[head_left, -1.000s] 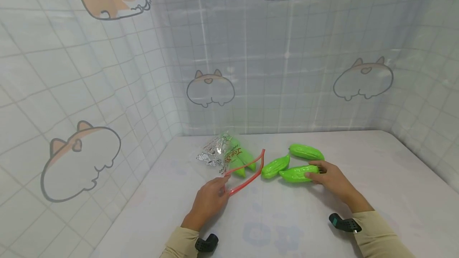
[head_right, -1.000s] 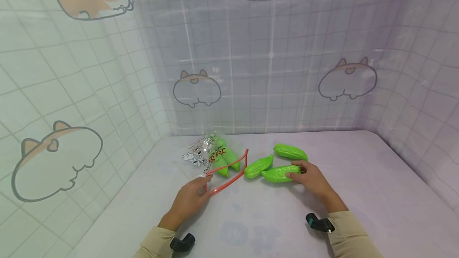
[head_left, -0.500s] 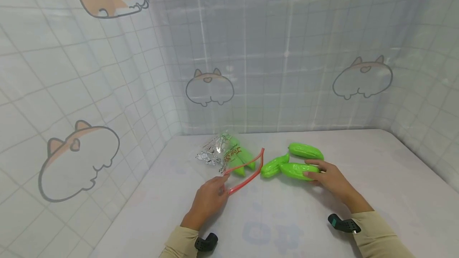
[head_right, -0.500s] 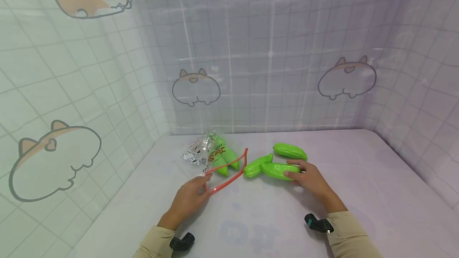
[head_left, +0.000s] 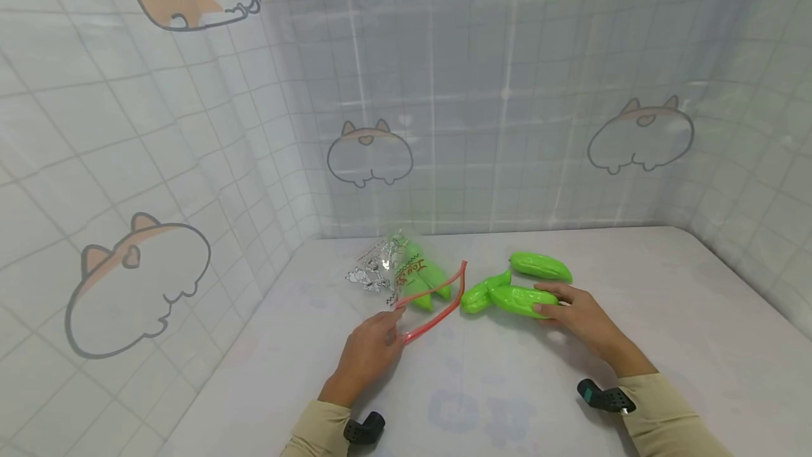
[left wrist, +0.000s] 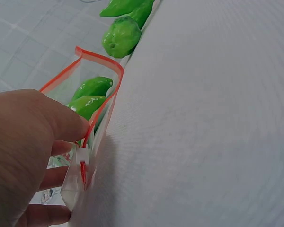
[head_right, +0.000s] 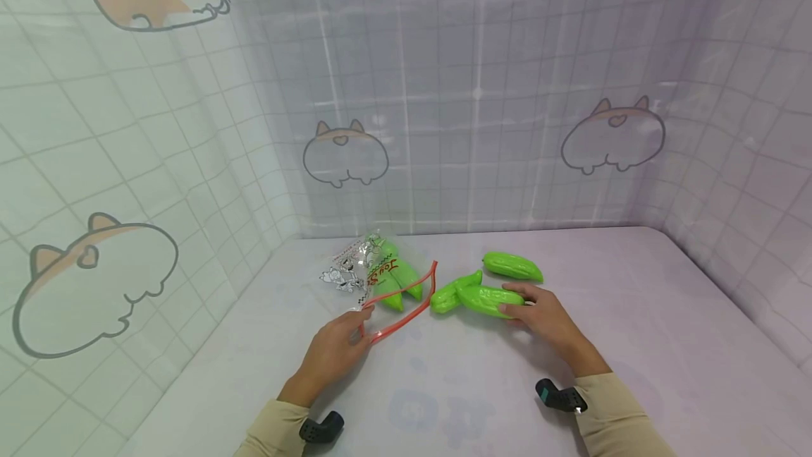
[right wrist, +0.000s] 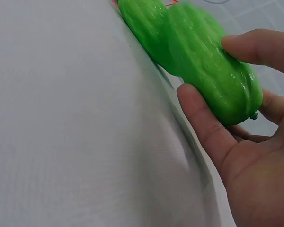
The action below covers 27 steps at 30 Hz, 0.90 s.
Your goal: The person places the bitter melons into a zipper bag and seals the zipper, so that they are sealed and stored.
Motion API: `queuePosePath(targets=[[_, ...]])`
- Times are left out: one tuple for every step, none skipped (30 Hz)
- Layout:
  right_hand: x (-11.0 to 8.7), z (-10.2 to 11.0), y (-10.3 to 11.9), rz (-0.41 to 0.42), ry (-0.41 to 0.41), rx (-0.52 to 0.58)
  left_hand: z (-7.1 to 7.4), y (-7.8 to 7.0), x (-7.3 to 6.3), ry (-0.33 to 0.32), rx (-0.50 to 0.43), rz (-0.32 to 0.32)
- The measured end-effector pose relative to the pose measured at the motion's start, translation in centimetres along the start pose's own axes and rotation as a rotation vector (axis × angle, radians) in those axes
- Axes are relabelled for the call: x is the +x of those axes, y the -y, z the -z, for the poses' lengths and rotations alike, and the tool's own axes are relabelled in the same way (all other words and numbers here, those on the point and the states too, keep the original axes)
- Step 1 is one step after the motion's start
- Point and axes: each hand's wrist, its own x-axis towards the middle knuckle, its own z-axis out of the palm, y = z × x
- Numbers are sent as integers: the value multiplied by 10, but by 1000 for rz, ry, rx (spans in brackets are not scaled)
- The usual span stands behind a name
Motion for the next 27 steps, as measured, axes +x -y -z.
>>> queuePosePath(targets=[[0,0,1,1,2,3,0,0,0,1,-2,1],[0,0,1,2,4,1,0,0,0,1,-3,3],[0,0,1,4,3,-3,0,0,0,0,-2,2],[-1,0,2,7,1,-16,0,0,0,-1,-1,1],[-1,0,2,10,0,-22,0,0,0,-1,-2,1],[-1,0,2,18,-3,-38,0,0,0,-1,-2,0],[-1,0,2,25,-7,-53,1,0,0,-1,-1,-2],[-1,0,2,34,-10,-67,0,0,0,-2,-1,-3],[-1,0,2,42,-13,-77,1,0,0,-2,-1,-4],[-2,-1,2,51,-16,-88,1,0,0,-1,-2,-4],[-2,-1,2,54,-21,-92,1,0,0,1,-4,-1],[-2,-2,3,61,-24,-98,1,0,0,4,-2,0],[-1,-2,3,64,-26,-96,1,0,0,5,-1,2],[-1,-3,3,69,-25,-92,1,0,0,6,0,4],[-1,-4,4,71,-28,-86,1,0,0,8,0,7],[-1,-5,4,73,-29,-79,0,1,0,8,0,8],[-2,-6,5,75,-30,-74,0,1,0,7,-1,8],[-2,-6,5,81,-29,-69,0,1,0,7,-1,7],[-2,-7,5,82,-27,-64,0,1,0,5,-3,6],[-2,-7,6,84,-27,-61,0,1,0,3,-4,4],[-2,-7,6,85,-28,-59,0,1,0,2,-5,2],[-2,-7,6,86,-25,-58,0,1,0,0,-5,-1],[-2,-8,5,89,-21,-54,-1,1,0,0,-4,-2],[-2,-8,5,92,-18,-50,-1,1,0,0,-6,-3],[-2,-8,5,95,-16,-43,-1,1,0,-1,-7,-5],[-3,-8,4,101,-14,-34,-1,1,0,-2,-7,-6],[-3,-8,4,106,-11,-30,-1,1,0,-3,-8,-8]])
